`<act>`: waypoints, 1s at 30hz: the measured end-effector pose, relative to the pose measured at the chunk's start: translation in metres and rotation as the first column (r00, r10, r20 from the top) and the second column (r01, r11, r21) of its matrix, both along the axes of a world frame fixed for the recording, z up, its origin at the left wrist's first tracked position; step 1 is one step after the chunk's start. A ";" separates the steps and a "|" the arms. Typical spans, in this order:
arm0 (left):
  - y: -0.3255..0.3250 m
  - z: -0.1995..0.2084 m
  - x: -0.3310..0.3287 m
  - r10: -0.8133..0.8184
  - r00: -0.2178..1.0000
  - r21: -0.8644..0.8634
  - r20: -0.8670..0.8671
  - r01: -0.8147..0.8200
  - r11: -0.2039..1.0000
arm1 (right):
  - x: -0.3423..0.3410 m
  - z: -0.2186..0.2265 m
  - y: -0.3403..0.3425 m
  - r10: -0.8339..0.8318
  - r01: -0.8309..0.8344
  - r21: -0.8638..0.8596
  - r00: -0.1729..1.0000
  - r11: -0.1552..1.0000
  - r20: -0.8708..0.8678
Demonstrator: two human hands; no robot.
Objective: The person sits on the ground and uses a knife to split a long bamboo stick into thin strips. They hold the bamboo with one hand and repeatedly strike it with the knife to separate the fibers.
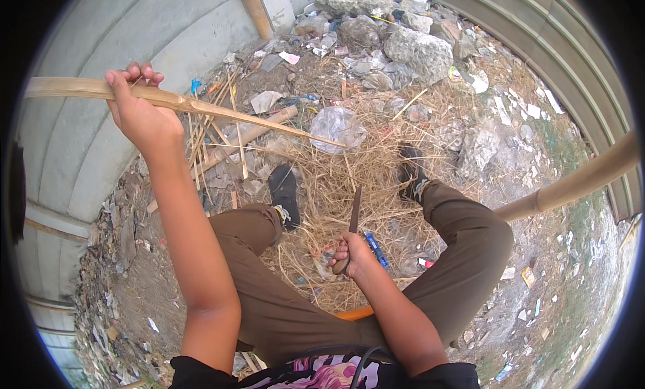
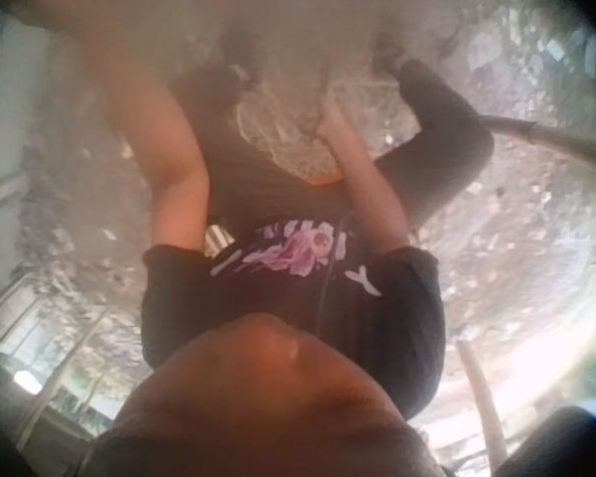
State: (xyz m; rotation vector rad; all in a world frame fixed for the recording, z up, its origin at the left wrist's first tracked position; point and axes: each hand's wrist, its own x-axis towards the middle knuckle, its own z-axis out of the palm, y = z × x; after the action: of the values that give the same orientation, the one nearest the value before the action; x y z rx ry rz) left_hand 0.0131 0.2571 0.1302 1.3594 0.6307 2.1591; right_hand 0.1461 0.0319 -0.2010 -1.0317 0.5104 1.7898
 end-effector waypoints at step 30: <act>-0.004 0.007 -0.063 -0.798 0.573 -0.072 -0.185 0.802 0.593 | -0.017 0.069 0.024 -0.210 -0.334 0.260 0.178 0.906 0.961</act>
State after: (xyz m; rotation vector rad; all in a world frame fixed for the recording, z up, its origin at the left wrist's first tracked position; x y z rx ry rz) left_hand -0.0502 0.2535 0.1372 1.4869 -0.0059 1.2816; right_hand 0.1288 0.0561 -0.1324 -1.6289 -0.7812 0.7951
